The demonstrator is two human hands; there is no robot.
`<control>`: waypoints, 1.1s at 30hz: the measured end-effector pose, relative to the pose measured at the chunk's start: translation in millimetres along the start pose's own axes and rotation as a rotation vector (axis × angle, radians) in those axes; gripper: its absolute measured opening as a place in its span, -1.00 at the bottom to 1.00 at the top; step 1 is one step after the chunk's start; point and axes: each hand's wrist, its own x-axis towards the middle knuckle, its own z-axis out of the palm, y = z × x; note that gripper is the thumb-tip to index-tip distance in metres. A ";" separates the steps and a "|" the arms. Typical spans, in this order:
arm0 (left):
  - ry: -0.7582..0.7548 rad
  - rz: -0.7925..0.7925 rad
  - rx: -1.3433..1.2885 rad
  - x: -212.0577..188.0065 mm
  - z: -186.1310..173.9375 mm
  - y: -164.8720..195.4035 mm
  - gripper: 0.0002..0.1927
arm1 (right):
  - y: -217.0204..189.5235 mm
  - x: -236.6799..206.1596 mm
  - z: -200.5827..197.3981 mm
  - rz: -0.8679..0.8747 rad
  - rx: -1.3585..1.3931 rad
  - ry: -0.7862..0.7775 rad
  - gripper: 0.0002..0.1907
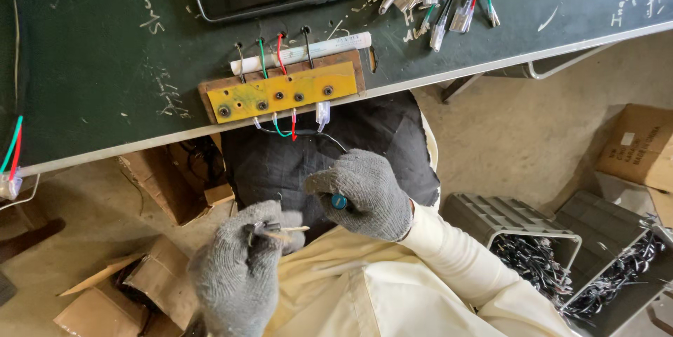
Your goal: The person strips the insulation from the ends of multi-colored wires, inserts them into a yellow terminal block, and crimps plastic connectors onto the wire ends using a handheld crimping tool. The person repeats this process for several wires throughout the clip.
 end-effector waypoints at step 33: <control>0.278 0.469 0.096 9.3 20.8 -1.6 -0.66 | -28.0 -5.8 -27.1 -0.069 0.479 -0.105 -0.85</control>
